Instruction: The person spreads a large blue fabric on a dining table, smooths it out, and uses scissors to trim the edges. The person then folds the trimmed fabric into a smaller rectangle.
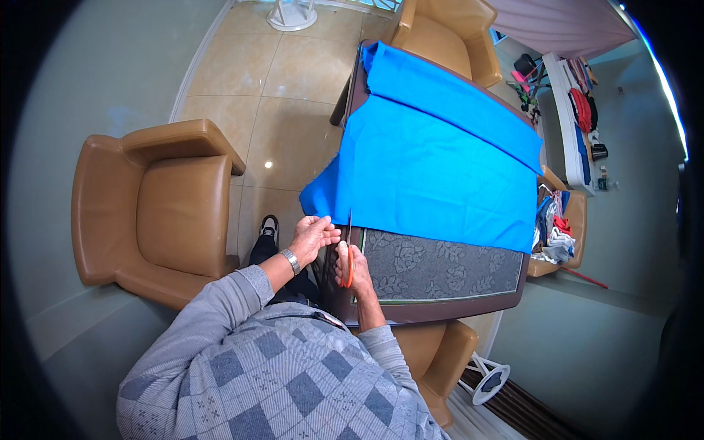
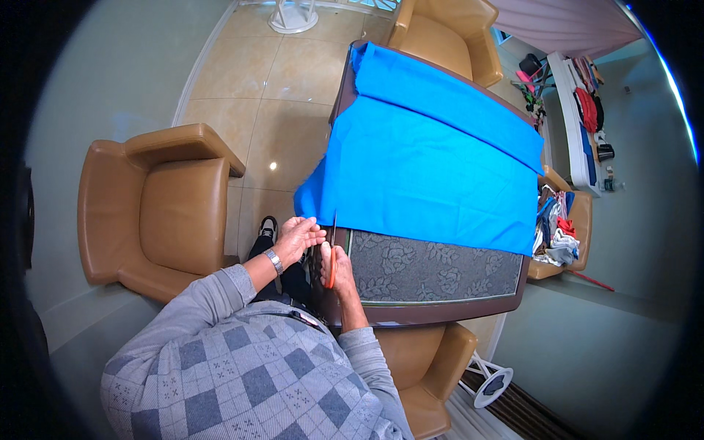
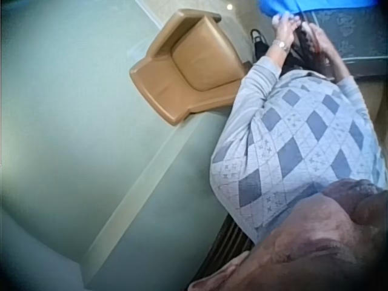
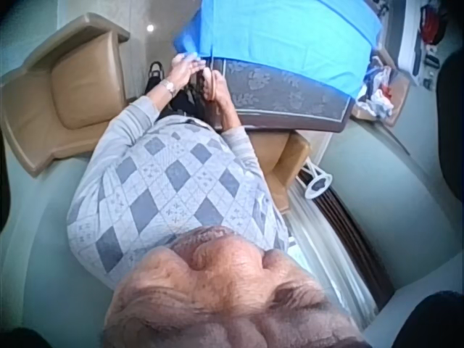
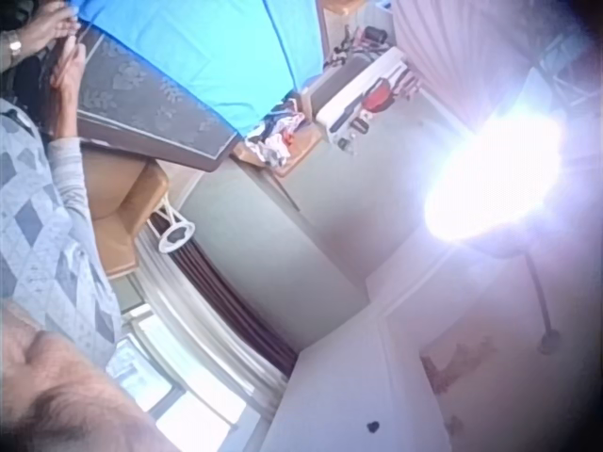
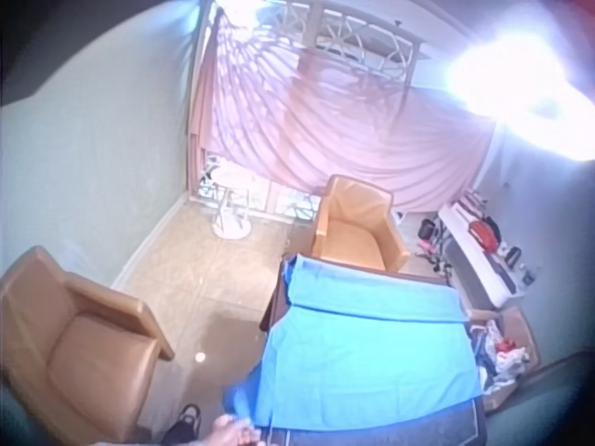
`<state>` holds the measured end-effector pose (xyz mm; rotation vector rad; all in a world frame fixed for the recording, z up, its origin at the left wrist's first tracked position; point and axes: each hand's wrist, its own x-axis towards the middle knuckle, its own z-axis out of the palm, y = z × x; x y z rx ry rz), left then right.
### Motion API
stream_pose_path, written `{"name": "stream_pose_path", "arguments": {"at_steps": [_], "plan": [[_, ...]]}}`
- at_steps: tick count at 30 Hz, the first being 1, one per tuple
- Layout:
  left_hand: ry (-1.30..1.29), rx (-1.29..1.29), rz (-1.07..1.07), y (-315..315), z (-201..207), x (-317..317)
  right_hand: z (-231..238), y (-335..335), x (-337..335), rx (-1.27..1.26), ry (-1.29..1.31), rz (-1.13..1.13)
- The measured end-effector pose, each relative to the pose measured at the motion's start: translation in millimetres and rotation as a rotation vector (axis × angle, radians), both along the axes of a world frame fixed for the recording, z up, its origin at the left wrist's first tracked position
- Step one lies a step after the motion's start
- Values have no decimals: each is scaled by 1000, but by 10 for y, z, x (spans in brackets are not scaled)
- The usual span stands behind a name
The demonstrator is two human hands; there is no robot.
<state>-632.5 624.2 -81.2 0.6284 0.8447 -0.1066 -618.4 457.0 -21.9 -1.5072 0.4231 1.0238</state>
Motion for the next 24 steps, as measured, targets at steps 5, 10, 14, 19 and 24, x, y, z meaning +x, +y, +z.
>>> {"name": "stream_pose_path", "arguments": {"at_steps": [5,10,14,19,24], "plan": [[-49,1288,-333,-64,-76,-154,-10,-9,-1,-18,14,9],[-443,1582,-442,-40,237,0,-83,-55,-2,18,17,11],[-529,1741,-495,-27,250,180,-127,-70,-6,15,38,6],[-564,1747,-480,-5,182,254,-69,-41,3,-18,24,29],[-565,1727,-487,4,187,215,-22,15,0,-67,-29,61]]}}
